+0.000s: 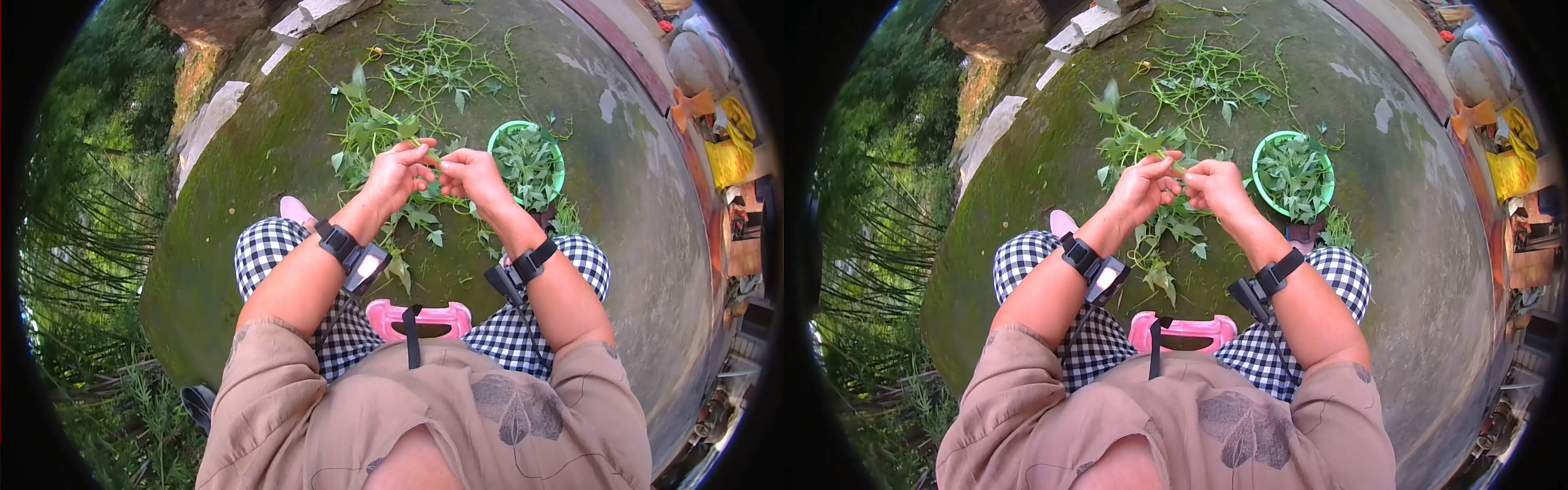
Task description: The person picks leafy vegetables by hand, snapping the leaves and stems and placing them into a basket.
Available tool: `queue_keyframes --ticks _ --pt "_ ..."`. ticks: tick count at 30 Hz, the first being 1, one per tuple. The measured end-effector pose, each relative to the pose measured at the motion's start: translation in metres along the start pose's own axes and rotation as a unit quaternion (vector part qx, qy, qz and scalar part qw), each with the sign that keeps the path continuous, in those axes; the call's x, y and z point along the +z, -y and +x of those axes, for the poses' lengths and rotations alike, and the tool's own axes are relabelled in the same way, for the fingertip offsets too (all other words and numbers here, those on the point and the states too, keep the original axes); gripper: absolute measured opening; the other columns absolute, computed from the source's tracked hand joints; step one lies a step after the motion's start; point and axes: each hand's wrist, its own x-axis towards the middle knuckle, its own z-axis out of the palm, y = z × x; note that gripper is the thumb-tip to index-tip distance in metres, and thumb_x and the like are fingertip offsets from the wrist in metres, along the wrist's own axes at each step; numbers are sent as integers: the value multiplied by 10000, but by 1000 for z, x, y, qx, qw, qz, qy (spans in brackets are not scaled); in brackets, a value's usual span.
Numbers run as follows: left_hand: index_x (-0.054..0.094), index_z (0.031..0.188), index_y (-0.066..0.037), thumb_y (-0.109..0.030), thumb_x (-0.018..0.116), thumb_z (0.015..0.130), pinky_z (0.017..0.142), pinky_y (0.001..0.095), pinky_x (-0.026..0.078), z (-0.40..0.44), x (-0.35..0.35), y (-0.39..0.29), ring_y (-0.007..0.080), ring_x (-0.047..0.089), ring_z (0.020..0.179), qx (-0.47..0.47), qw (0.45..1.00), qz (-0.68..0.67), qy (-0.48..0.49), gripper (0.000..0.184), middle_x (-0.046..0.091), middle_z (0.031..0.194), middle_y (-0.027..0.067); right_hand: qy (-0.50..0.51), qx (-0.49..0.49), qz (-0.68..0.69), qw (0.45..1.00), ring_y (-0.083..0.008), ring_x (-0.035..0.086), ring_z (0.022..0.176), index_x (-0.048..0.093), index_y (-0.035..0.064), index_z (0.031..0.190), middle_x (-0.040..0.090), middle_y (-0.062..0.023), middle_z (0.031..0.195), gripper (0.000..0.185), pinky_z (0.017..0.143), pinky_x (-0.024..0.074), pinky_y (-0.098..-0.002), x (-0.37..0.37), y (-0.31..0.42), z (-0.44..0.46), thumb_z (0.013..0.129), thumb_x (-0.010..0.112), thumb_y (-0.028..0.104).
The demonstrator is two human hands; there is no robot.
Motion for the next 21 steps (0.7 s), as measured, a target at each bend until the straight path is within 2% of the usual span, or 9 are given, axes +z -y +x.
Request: queue_keyframes --ticks 3,5,6,9,10,13,14,17,21 --pt "595 1088 7 -286 586 937 479 240 450 -5 10 -7 128 606 599 -30 995 94 -33 330 657 868 109 -69 -67 6 995 -83 561 547 644 -25 838 620 -45 680 133 493 458 -226 -3 -5 8 869 623 103" --pt "646 993 0 -318 611 919 426 235 426 -5 13 -7 120 581 514 -56 969 228 -74 328 665 785 85 -102 -114 -155 976 -223 634 646 662 8 867 652 -109 708 163 571 489 -347 -15 -9 16 855 613 163" --pt "675 880 -21 -299 637 893 364 228 369 -6 14 -5 105 518 416 -8 963 257 -79 281 654 701 57 -120 -140 -259 948 -269 644 691 664 19 874 658 -132 733 173 605 491 -381 -18 -5 16 851 606 180" --pt "680 868 -22 -252 654 871 425 237 394 -7 16 -4 116 528 474 139 908 383 -95 232 655 715 49 -98 -152 -425 887 -391 617 859 658 53 885 655 -189 847 206 729 471 -475 -24 0 11 842 578 238" --pt "682 887 -16 -188 671 838 500 260 415 1 11 4 122 521 537 279 867 402 -94 179 644 707 31 -75 -160 -439 881 -388 619 856 654 47 876 656 -191 851 206 727 472 -474 -23 3 7 846 576 236" --pt "680 908 0 -141 664 829 564 279 429 8 -2 -3 119 520 596 422 656 625 -25 162 632 700 6 -12 -199 -445 873 -391 611 841 640 30 857 650 -201 850 231 721 469 -478 -22 5 3 853 574 252" --pt "682 908 -13 -106 654 821 559 281 422 9 -6 1 96 516 630 368 679 635 -5 130 613 733 -2 9 -203 -438 876 -396 606 836 639 26 851 649 -203 846 238 718 468 -478 -22 6 3 852 575 255" --pt "682 880 -31 -103 657 818 555 283 423 -2 7 -6 94 524 664 11 909 415 25 99 599 780 2 17 -195 -360 912 -342 617 701 624 -3 802 624 -183 735 283 640 466 -444 -25 4 8 845 600 276" --pt "640 913 -37 -119 630 871 555 245 448 -5 13 -5 88 551 694 -41 969 241 43 93 591 803 -7 -17 -108 -135 985 -190 576 539 621 5 772 587 -89 632 289 514 442 -338 -24 9 7 862 616 280"
